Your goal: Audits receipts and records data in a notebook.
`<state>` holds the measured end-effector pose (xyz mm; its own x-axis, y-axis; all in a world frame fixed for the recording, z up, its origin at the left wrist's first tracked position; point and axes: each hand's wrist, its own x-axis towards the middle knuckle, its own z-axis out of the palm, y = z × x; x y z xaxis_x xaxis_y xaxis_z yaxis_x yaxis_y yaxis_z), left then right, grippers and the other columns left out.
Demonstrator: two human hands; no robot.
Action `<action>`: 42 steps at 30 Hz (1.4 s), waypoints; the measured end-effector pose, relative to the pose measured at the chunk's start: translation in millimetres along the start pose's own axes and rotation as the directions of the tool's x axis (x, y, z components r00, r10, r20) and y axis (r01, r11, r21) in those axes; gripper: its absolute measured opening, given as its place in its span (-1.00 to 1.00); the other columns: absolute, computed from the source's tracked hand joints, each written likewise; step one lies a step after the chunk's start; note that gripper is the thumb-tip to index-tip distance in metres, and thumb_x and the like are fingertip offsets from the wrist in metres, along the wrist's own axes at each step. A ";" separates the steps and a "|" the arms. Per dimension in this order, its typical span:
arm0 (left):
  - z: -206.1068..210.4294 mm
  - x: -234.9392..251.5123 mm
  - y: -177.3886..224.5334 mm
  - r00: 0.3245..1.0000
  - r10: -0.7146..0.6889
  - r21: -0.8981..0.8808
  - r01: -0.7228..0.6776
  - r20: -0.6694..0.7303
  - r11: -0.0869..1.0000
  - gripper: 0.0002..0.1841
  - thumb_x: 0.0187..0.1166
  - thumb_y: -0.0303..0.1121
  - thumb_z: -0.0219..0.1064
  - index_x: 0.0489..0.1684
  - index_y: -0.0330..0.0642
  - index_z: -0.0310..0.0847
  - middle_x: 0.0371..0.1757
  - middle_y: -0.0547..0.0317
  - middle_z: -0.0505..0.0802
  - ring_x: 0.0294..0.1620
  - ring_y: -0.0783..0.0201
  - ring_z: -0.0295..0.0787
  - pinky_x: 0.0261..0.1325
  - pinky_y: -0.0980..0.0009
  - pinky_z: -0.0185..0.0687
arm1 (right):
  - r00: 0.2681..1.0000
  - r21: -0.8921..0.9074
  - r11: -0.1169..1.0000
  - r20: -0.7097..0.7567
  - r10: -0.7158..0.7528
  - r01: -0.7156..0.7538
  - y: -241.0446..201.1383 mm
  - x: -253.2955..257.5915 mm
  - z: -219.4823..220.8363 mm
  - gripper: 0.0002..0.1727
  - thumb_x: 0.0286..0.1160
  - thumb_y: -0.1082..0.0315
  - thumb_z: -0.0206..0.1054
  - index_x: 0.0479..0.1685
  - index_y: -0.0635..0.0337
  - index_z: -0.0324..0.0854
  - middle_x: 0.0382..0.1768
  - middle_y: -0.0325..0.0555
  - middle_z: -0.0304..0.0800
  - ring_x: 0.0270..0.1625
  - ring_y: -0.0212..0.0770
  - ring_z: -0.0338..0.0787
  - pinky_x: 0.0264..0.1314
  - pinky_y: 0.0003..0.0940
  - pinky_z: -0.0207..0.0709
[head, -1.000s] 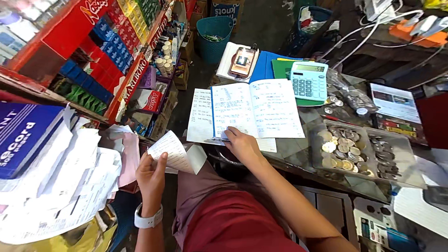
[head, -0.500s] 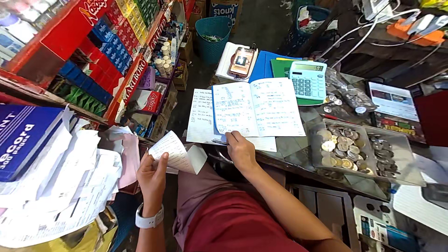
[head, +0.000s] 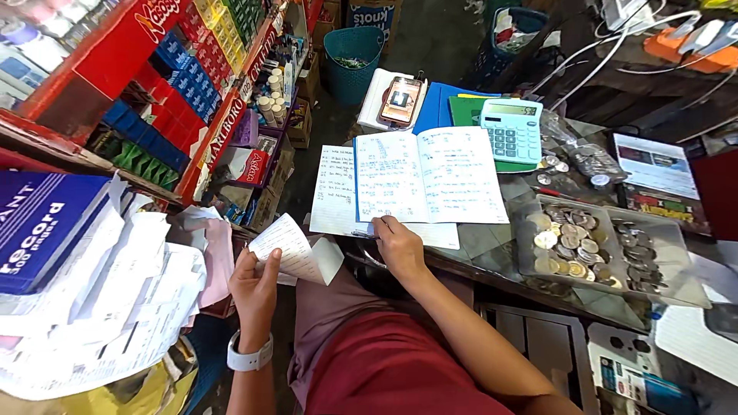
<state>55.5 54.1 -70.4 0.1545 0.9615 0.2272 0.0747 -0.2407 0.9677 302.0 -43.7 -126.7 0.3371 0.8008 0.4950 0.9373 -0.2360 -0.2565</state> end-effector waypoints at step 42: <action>25.5 -1.5 1.5 0.998 0.023 -0.084 -0.017 0.064 0.996 -0.90 0.45 -0.49 0.42 -0.39 -0.35 0.78 -0.15 0.13 0.82 -0.09 0.45 0.79 0.01 0.50 0.77 | 0.920 0.044 0.994 0.384 0.074 -0.098 0.2 13.6 -34.3 -0.71 0.46 0.61 0.33 0.13 0.40 0.77 0.20 0.36 0.76 -0.29 0.37 0.87 -0.39 0.24 0.69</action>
<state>80.5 48.9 -72.1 0.2192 0.9452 0.2418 -0.0105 -0.2455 0.9693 309.8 -51.8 -91.6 0.3456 0.9310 0.1178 0.8949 -0.2892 -0.3399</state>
